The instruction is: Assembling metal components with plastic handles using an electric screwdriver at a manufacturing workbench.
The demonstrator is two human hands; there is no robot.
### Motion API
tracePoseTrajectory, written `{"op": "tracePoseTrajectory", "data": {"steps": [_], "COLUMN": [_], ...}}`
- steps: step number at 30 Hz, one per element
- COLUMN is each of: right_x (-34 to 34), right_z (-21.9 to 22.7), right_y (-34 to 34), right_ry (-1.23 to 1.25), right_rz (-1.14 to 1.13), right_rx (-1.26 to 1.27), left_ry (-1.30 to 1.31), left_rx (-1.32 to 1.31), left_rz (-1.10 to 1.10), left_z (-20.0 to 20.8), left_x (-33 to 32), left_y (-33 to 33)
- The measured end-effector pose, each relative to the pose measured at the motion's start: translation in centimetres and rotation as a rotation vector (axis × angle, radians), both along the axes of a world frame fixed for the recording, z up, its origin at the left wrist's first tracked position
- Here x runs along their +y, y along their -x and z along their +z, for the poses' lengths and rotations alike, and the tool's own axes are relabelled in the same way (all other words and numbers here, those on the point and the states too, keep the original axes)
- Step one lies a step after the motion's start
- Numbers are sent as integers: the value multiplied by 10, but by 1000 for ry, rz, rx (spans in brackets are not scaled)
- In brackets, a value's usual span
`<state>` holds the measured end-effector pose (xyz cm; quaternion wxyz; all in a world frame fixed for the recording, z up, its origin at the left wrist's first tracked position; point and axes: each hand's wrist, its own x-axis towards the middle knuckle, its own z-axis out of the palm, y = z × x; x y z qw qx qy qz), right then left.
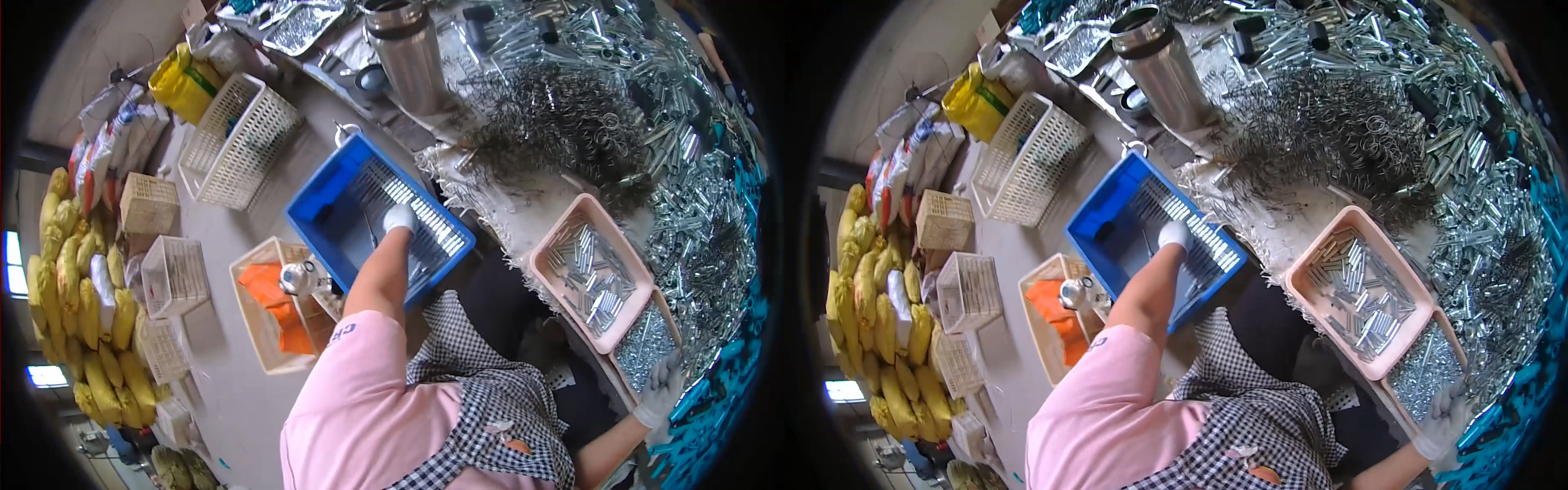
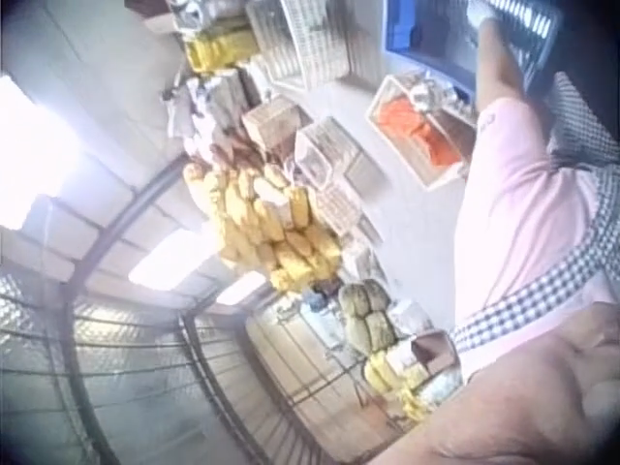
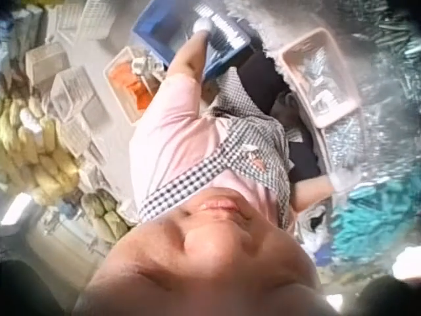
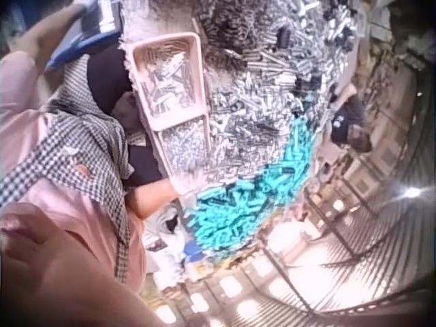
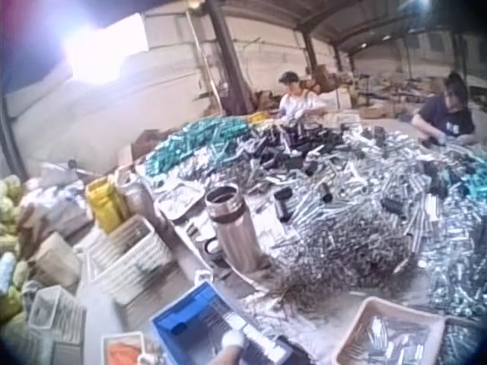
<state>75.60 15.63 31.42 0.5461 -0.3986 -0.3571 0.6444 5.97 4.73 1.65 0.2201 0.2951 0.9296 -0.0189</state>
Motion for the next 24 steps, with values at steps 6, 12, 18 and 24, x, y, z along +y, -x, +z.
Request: {"op": "tracePoseTrajectory", "data": {"steps": [6, 12, 18, 24], "right_x": [-4, -5, -1, -22], "right_z": [9, 25, 6, -35], "right_y": [8, 21, 6, -93], "right_ry": [-63, -96, -34, -84], "right_rz": [128, 99, 33, -108], "right_rx": [-31, -12, -10, -42], "left_ry": [36, -40, -157, -49], "left_rx": [7, 10, 58, -33], "left_rz": [-47, -183, 16, 43], "left_z": [37, 32, 31, 37], "left_x": [-5, -19, -32, -1], "left_y": [-23, -15, -28, -21]}}
